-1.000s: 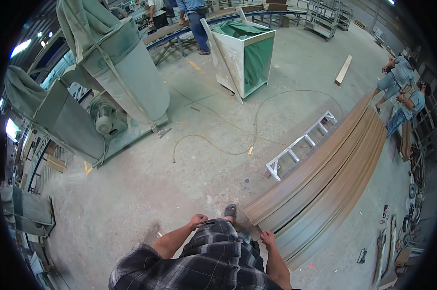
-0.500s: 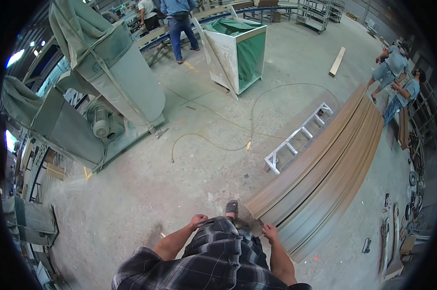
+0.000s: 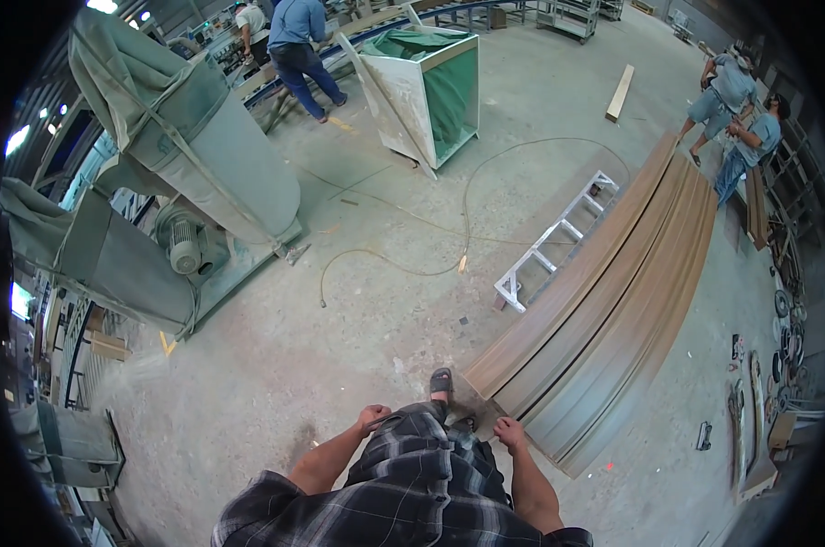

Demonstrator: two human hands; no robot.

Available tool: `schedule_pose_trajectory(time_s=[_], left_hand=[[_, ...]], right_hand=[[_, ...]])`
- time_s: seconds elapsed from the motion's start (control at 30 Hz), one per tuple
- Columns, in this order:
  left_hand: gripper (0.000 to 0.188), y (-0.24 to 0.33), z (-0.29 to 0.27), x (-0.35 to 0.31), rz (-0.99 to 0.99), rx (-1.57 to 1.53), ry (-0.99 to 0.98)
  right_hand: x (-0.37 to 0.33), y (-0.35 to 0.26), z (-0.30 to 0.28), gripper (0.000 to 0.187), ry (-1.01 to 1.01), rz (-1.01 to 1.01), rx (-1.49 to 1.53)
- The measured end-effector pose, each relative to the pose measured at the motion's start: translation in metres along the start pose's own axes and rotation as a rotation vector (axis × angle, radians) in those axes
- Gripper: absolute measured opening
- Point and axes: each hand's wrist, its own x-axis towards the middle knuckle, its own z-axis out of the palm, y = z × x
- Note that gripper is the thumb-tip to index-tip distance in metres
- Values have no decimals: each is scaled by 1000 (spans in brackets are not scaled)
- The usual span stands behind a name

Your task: Measuring wooden planks with a tape measure and organizing wooden materials in a factory.

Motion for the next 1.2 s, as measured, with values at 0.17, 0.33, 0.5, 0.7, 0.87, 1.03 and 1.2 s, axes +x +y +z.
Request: schedule_pose_trajectory(time_s=[0.17,0.33,0.5,0.7,0.87,1.03,1.2], left_hand=[[36,3,-3,-7,41,-23,28],[33,6,-23,-26,7,-131,-75],[37,36,-43,-41,132,255,-191],[75,87,-65,20,-333,52,-286],[81,78,-92,104,-261,313,-282],[57,78,-168,161,-227,-24,-222],[37,65,-234,184,-548,-194,-17]], right_hand=[[3,10,0,17,44,32,-94],[25,21,2,13,51,-107,-283],[35,19,4,23,174,-394,-547],[50,-23,34,31,278,-308,-557],[94,-74,59,48,408,-62,-551],[159,-124,104,78,758,141,-520],[200,-129,142,95,1006,393,-824]])
